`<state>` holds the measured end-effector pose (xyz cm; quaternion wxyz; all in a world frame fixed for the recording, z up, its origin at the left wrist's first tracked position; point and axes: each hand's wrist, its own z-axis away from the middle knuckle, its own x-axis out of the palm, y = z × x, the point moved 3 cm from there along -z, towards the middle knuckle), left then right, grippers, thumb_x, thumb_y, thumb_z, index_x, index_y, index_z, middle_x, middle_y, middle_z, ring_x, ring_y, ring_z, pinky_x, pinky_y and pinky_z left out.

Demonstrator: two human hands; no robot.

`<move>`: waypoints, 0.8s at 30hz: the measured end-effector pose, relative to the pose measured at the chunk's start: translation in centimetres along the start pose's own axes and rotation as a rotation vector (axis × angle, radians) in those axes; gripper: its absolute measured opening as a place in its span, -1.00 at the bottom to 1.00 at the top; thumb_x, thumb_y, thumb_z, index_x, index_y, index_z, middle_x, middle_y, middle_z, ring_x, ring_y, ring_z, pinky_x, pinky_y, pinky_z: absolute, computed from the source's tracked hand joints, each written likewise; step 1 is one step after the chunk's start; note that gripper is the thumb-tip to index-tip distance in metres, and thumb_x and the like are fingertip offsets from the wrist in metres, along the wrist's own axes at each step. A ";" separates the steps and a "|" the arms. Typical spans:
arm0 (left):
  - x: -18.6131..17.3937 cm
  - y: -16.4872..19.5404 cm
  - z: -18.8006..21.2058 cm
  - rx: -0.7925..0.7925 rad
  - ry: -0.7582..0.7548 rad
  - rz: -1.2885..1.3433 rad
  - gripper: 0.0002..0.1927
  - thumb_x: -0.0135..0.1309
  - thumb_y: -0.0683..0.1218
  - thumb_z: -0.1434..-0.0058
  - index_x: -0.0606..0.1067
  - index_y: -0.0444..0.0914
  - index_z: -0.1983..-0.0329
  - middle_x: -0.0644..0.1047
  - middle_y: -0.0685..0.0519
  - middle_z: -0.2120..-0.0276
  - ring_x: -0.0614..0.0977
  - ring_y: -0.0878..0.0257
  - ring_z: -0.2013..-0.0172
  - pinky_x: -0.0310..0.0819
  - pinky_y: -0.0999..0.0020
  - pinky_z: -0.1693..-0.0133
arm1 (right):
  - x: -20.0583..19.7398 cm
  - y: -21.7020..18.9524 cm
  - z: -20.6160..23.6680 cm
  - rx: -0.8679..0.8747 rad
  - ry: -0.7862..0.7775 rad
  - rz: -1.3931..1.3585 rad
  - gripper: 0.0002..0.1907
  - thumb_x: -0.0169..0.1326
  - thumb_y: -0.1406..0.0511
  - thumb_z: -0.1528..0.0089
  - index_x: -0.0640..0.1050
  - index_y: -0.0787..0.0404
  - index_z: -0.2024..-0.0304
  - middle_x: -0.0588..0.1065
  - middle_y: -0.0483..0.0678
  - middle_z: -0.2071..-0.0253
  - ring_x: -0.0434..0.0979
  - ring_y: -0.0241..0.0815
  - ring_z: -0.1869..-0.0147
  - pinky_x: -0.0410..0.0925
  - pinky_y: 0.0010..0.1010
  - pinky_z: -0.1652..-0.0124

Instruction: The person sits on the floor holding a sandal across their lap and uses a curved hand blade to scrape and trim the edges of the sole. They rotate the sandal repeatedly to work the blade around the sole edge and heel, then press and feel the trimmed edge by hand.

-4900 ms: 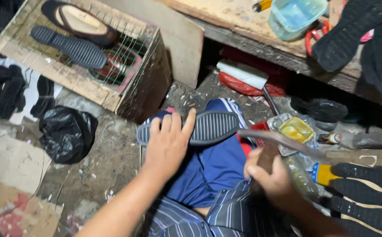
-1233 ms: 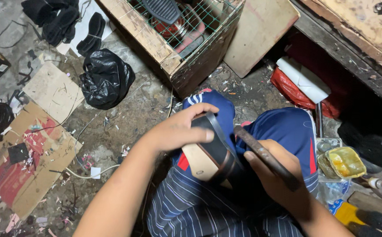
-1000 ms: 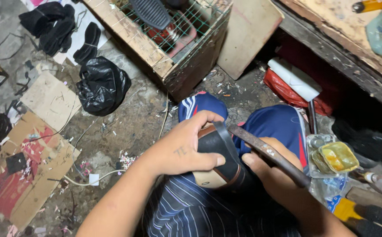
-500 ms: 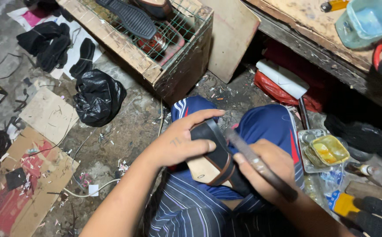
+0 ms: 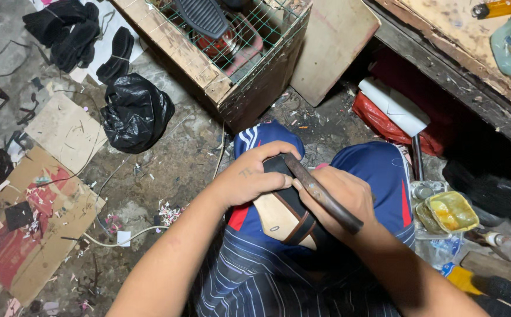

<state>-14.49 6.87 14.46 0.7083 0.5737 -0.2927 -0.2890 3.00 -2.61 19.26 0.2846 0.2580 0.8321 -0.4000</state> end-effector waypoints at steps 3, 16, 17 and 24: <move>-0.5 0.0 0.1 0.030 -0.007 -0.002 -0.57 0.17 -0.11 -0.10 0.48 -0.24 -0.08 0.53 0.10 0.08 0.53 0.33 0.03 0.42 0.40 -0.07 | 0.1 0.1 0.1 0.179 -0.025 -0.058 -0.92 0.22 0.35 -0.16 0.58 0.21 0.33 0.47 -0.02 0.45 0.53 -0.02 0.41 0.37 -0.25 0.39; -1.3 -0.4 -0.3 0.052 -0.018 -0.017 -0.58 0.17 -0.13 -0.11 0.48 -0.24 -0.06 0.52 0.12 0.10 0.52 0.34 0.03 0.40 0.41 -0.07 | 0.1 1.1 -0.2 0.288 -0.072 -0.147 -0.90 0.23 0.28 -0.18 0.58 0.14 0.37 0.49 -0.06 0.50 0.55 -0.07 0.44 0.37 -0.28 0.41; -1.4 -0.3 -0.4 0.091 -0.011 -0.059 -0.59 0.17 -0.14 -0.12 0.48 -0.24 -0.06 0.51 0.13 0.08 0.52 0.35 0.02 0.39 0.42 -0.08 | 0.0 1.0 -0.1 0.284 -0.063 -0.145 -0.91 0.23 0.28 -0.17 0.58 0.13 0.37 0.49 -0.06 0.50 0.55 -0.07 0.44 0.37 -0.28 0.40; -0.9 -0.9 -0.9 -0.044 -0.029 0.079 -0.58 0.18 -0.11 -0.09 0.47 -0.22 -0.04 0.51 0.12 0.14 0.52 0.33 0.08 0.43 0.39 -0.02 | 0.8 1.1 -0.6 0.057 -0.070 0.020 -0.84 0.19 0.26 -0.12 0.58 0.19 0.29 0.51 0.01 0.41 0.56 0.03 0.34 0.38 -0.21 0.34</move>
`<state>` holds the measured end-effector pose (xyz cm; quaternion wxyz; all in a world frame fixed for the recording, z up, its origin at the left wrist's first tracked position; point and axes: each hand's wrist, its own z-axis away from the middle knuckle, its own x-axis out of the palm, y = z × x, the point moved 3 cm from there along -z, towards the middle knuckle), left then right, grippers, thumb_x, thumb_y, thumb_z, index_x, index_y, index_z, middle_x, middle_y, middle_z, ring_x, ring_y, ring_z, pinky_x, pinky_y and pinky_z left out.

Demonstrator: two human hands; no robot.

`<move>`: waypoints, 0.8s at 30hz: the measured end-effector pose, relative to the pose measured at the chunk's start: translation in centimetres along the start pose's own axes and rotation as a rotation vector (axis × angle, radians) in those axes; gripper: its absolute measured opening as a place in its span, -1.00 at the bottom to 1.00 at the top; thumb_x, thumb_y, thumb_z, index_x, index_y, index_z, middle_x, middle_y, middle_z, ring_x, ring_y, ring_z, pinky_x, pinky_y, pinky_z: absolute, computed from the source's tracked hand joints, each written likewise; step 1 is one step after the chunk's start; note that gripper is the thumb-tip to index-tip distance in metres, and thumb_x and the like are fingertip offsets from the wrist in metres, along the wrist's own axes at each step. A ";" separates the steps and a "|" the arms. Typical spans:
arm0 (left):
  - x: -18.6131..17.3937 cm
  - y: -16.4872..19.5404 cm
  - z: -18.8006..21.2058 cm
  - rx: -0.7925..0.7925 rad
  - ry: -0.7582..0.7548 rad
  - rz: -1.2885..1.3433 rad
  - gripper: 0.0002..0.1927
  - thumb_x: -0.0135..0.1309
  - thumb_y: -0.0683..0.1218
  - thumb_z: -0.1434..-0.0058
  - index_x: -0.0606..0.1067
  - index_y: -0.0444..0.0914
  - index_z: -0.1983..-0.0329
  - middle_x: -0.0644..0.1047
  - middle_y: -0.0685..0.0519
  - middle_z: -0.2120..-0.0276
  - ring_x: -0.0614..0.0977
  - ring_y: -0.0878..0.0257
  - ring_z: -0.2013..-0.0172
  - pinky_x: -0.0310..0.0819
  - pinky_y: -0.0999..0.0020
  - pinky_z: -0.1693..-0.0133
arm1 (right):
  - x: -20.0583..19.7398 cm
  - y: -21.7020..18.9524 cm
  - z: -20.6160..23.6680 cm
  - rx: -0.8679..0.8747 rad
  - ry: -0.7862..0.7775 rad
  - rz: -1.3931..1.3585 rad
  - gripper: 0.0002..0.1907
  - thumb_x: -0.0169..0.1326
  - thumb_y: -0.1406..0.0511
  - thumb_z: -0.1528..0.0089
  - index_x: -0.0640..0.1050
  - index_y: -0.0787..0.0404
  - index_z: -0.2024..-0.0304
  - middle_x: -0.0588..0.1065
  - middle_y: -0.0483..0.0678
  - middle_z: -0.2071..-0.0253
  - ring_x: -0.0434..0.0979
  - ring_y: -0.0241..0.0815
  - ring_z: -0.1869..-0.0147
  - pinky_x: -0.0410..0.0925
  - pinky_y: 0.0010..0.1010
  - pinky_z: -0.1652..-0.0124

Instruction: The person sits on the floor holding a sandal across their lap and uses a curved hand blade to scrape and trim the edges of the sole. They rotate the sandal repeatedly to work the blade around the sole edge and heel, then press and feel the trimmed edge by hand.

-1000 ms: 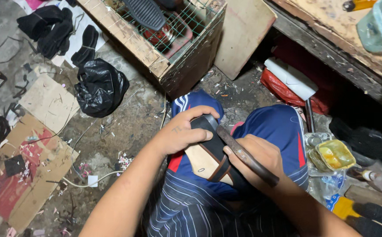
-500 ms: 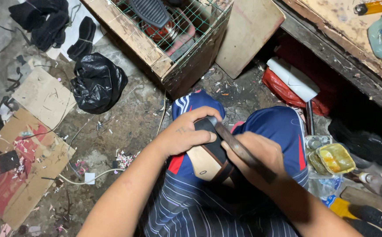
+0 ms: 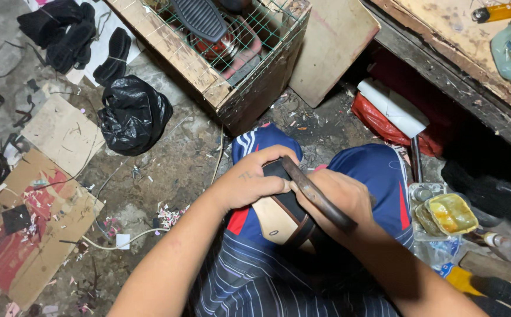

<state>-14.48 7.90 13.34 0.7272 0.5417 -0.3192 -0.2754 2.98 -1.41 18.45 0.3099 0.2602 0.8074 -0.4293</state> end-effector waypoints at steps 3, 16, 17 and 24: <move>-0.1 0.1 0.1 0.005 0.006 -0.006 -0.57 0.18 -0.12 -0.07 0.47 -0.22 -0.05 0.51 0.12 0.13 0.51 0.33 0.07 0.42 0.39 -0.03 | -0.2 0.4 0.5 0.098 0.004 -0.094 -0.89 0.19 0.27 -0.15 0.58 0.16 0.32 0.51 -0.03 0.43 0.57 -0.01 0.36 0.39 -0.25 0.35; -0.3 0.2 0.1 0.043 0.024 -0.066 -0.60 0.16 -0.16 -0.08 0.49 -0.23 -0.03 0.51 0.14 0.11 0.51 0.34 0.03 0.38 0.42 -0.08 | -0.8 0.2 0.3 0.241 -0.033 -0.252 -0.92 0.19 0.29 -0.19 0.60 0.16 0.31 0.54 -0.06 0.42 0.61 -0.07 0.36 0.43 -0.29 0.35; -0.4 0.2 0.0 0.045 0.036 -0.096 -0.60 0.16 -0.17 -0.07 0.49 -0.23 -0.02 0.50 0.14 0.11 0.51 0.35 0.03 0.38 0.42 -0.08 | -0.9 0.1 0.2 0.247 -0.035 -0.236 -0.92 0.19 0.29 -0.19 0.60 0.16 0.31 0.55 -0.06 0.41 0.61 -0.06 0.35 0.43 -0.28 0.35; -0.3 -0.3 -0.3 -0.012 0.013 -0.009 -0.61 0.15 -0.16 -0.07 0.49 -0.22 -0.01 0.52 0.14 0.16 0.52 0.35 0.09 0.42 0.42 -0.01 | -0.2 0.2 0.0 0.097 -0.079 0.012 -0.89 0.18 0.30 -0.17 0.61 0.19 0.28 0.50 0.01 0.44 0.56 0.05 0.36 0.38 -0.18 0.37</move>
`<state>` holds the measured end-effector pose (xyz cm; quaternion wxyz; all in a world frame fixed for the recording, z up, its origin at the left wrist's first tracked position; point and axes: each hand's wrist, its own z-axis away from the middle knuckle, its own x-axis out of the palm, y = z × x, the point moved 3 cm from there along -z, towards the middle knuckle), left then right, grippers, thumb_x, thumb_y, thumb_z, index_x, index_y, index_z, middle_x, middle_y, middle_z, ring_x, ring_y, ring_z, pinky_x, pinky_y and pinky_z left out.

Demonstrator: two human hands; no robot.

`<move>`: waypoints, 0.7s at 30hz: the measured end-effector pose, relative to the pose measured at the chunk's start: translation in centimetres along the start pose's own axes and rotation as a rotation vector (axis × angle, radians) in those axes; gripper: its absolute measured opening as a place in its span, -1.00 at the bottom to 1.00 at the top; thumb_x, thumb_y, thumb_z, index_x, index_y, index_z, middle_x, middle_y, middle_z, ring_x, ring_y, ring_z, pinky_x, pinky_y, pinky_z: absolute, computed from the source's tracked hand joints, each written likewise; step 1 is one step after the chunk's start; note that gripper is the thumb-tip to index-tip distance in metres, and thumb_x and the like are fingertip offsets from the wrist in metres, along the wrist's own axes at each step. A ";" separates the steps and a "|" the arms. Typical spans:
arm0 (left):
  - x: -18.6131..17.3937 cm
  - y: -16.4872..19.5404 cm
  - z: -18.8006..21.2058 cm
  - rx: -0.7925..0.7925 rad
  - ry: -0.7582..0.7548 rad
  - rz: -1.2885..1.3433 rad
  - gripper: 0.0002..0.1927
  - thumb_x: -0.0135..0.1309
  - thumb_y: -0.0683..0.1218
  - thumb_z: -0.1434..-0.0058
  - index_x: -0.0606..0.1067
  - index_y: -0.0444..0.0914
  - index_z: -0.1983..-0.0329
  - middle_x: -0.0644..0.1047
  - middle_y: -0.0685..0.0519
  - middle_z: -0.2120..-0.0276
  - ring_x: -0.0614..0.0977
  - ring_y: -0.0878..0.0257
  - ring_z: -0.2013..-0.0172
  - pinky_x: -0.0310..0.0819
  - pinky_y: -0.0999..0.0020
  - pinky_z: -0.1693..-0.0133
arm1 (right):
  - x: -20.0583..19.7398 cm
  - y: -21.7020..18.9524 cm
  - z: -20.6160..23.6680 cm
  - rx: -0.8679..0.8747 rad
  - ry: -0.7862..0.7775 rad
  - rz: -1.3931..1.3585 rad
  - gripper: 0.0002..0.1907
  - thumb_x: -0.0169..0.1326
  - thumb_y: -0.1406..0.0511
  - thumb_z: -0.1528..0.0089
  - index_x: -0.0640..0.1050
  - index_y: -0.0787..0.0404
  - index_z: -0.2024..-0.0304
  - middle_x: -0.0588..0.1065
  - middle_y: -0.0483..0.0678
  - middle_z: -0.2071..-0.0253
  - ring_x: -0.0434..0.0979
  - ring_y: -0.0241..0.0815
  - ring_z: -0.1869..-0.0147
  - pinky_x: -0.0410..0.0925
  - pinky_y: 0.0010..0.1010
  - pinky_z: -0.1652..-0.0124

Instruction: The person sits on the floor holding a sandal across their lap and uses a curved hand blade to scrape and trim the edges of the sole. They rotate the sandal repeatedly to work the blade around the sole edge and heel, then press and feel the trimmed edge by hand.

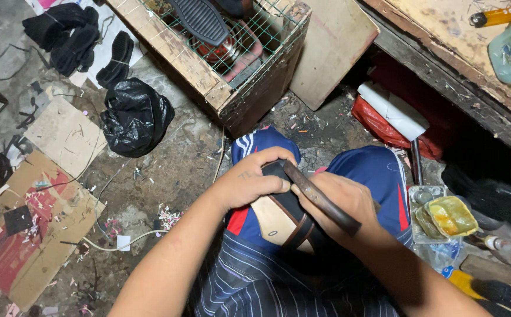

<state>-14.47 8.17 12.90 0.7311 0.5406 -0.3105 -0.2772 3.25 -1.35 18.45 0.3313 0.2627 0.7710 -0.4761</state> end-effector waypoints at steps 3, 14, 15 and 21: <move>0.0 -0.1 0.2 0.046 0.002 -0.021 -0.61 0.16 -0.17 -0.08 0.48 -0.23 -0.02 0.51 0.16 0.14 0.52 0.38 0.06 0.40 0.45 -0.05 | 0.3 0.7 0.6 0.095 0.023 -0.132 -0.91 0.18 0.28 -0.19 0.57 0.16 0.30 0.51 -0.03 0.43 0.57 0.01 0.35 0.40 -0.21 0.36; -0.3 -0.1 -0.1 0.046 -0.010 -0.043 -0.61 0.16 -0.16 -0.08 0.48 -0.24 -0.01 0.52 0.15 0.12 0.52 0.37 0.05 0.40 0.44 -0.06 | -0.2 0.2 -0.6 0.071 -0.033 -0.105 -0.90 0.14 0.30 -0.17 0.57 0.18 0.30 0.49 -0.02 0.44 0.57 0.03 0.36 0.40 -0.19 0.38; -0.4 0.0 0.0 0.069 -0.014 -0.055 -0.62 0.16 -0.16 -0.09 0.49 -0.24 -0.02 0.52 0.15 0.11 0.52 0.36 0.04 0.39 0.44 -0.08 | -0.3 0.2 -0.3 0.123 -0.022 -0.216 -0.92 0.14 0.29 -0.19 0.56 0.16 0.31 0.50 -0.05 0.43 0.59 -0.02 0.37 0.42 -0.22 0.38; -0.7 -0.1 -0.4 0.015 -0.005 0.004 -0.61 0.16 -0.15 -0.09 0.48 -0.23 -0.03 0.52 0.15 0.14 0.53 0.36 0.08 0.43 0.43 -0.02 | 0.7 1.0 -0.3 0.004 -0.031 -0.002 -0.86 0.15 0.29 -0.14 0.57 0.20 0.28 0.50 0.00 0.41 0.57 0.03 0.33 0.41 -0.20 0.34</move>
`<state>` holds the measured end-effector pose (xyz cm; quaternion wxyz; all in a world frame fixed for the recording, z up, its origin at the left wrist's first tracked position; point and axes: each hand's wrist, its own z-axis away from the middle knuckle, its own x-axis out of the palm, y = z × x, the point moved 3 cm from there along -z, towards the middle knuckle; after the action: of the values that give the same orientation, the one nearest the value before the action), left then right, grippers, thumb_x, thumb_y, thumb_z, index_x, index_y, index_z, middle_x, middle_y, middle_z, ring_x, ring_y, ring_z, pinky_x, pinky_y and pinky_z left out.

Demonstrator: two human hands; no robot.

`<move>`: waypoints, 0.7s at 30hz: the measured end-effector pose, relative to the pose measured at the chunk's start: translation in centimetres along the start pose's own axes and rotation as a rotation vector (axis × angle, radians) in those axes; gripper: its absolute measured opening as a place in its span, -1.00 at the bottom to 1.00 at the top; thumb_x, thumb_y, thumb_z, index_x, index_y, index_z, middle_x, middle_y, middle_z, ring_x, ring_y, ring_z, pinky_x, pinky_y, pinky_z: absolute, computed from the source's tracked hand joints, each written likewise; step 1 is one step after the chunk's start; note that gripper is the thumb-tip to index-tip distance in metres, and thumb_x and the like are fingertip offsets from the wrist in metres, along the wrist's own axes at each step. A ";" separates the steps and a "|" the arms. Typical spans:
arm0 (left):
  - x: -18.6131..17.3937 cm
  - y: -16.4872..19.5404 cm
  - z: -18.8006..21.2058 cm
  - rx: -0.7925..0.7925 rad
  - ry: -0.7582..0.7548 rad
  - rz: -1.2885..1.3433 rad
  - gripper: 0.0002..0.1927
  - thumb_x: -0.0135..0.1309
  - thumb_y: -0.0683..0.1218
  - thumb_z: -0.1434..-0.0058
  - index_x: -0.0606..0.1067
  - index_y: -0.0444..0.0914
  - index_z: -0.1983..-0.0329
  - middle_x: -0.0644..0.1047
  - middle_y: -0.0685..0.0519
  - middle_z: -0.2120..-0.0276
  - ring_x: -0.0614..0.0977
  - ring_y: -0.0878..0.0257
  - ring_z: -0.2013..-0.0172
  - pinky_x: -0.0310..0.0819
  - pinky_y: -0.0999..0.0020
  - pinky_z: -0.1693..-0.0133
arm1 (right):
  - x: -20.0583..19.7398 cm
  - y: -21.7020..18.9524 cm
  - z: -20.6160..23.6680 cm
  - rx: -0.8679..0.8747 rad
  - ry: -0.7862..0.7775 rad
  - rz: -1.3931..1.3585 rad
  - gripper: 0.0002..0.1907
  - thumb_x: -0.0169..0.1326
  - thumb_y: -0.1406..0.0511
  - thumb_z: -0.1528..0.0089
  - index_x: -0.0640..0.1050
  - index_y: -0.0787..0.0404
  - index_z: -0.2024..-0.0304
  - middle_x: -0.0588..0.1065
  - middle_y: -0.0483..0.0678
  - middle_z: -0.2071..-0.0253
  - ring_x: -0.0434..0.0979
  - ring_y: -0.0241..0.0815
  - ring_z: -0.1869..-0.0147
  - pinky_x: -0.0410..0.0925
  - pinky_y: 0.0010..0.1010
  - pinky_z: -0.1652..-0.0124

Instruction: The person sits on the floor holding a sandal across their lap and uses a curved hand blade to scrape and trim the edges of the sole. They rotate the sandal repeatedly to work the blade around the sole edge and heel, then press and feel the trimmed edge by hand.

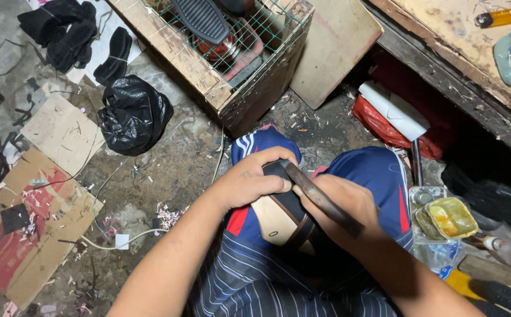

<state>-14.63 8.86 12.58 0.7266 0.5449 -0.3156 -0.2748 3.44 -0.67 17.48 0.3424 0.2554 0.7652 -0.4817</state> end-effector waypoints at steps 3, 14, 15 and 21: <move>0.3 -0.2 -0.1 -0.024 -0.012 -0.004 -0.59 0.15 -0.15 -0.08 0.48 -0.23 -0.04 0.52 0.15 0.16 0.53 0.36 0.10 0.43 0.43 0.00 | -0.1 0.0 -0.4 -0.051 -0.012 0.010 -0.87 0.13 0.30 -0.16 0.56 0.20 0.26 0.49 0.01 0.40 0.57 0.05 0.31 0.40 -0.18 0.32; 0.4 0.1 -0.4 0.029 -0.029 -0.014 -0.58 0.15 -0.16 -0.14 0.46 -0.27 -0.09 0.51 0.10 0.10 0.52 0.33 0.01 0.41 0.39 -0.11 | -0.6 0.5 -2.3 0.131 -0.125 -0.015 -0.88 0.17 0.28 -0.18 0.56 0.21 0.31 0.46 0.03 0.46 0.54 0.06 0.38 0.37 -0.19 0.38; 0.7 0.4 -0.2 0.034 -0.006 -0.028 -0.53 0.16 -0.15 -0.12 0.44 -0.27 -0.13 0.52 0.09 0.06 0.51 0.33 -0.02 0.40 0.39 -0.13 | -0.5 1.1 -2.1 0.233 -0.088 -0.141 -0.88 0.18 0.28 -0.21 0.57 0.20 0.32 0.46 0.02 0.46 0.54 -0.01 0.39 0.39 -0.26 0.37; 3.3 3.7 3.5 0.123 0.063 -0.105 -0.32 0.25 -0.14 -0.08 0.30 -0.32 -0.27 0.49 0.00 -0.10 0.48 0.28 -0.18 0.31 0.32 -0.26 | -1.9 1.6 1.9 0.398 0.243 -0.515 -0.67 0.21 0.33 -0.22 0.49 0.25 -0.01 0.46 -0.12 0.25 0.45 -0.33 0.22 0.37 -0.46 0.19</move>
<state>-14.90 5.16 17.42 0.6858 0.6128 -0.2797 -0.2754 6.33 -1.89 17.51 0.0593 0.1711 0.7308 -0.6581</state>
